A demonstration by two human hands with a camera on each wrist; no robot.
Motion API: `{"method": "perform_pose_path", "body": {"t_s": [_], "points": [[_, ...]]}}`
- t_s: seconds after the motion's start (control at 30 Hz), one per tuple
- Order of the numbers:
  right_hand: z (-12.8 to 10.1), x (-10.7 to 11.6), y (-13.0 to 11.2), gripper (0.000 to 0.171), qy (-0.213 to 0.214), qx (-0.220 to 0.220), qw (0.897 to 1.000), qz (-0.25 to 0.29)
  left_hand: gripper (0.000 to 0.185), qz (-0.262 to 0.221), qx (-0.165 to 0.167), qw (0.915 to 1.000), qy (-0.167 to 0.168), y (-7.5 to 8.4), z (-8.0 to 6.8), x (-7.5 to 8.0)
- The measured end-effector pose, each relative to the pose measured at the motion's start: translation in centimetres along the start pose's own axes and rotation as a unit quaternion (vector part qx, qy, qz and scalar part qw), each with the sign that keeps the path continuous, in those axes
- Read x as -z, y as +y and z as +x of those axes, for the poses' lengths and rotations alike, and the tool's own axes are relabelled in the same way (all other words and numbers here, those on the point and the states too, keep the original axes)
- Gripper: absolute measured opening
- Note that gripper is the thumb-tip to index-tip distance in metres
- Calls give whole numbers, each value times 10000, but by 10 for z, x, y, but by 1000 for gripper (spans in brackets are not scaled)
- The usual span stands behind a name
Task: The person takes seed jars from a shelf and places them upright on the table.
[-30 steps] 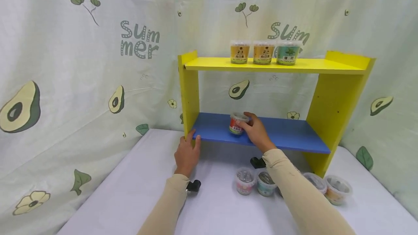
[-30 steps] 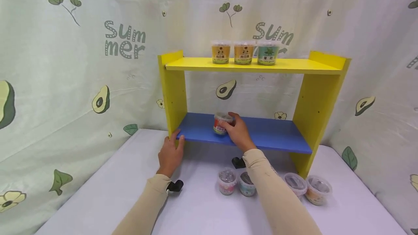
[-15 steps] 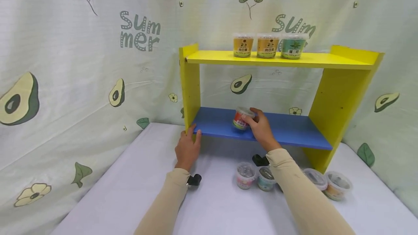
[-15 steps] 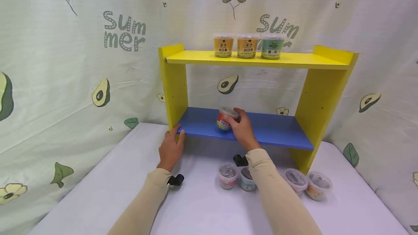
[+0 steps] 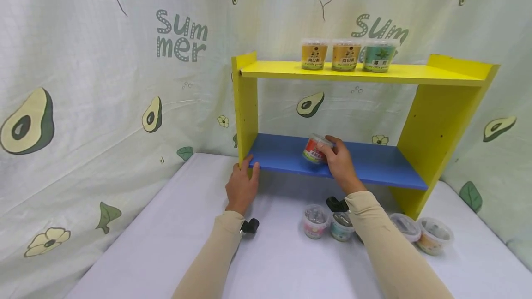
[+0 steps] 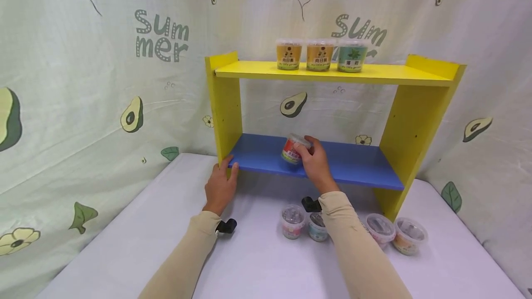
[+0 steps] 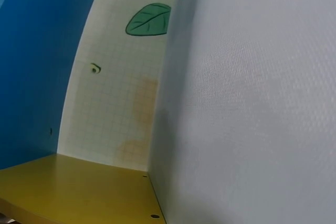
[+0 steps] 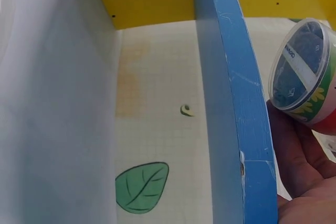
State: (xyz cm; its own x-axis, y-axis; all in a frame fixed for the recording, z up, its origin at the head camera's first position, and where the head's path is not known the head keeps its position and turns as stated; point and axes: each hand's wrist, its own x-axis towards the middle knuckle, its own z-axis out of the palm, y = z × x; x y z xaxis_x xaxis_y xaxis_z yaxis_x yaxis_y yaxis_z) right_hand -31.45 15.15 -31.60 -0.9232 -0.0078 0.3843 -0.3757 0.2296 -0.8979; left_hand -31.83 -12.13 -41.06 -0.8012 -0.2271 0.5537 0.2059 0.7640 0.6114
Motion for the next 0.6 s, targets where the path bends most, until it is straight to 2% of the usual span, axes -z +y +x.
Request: {"method": "perform_pose_path", "body": {"t_s": [0.27,0.6], "points": [[-6,2,1,62,28,-10,10000,64,55,90,-25,10000,-17,2,-2,3],[-12,13,-2,64,62,64,9998,155,60,-41,-79,10000,14,1,1,-1]]}}
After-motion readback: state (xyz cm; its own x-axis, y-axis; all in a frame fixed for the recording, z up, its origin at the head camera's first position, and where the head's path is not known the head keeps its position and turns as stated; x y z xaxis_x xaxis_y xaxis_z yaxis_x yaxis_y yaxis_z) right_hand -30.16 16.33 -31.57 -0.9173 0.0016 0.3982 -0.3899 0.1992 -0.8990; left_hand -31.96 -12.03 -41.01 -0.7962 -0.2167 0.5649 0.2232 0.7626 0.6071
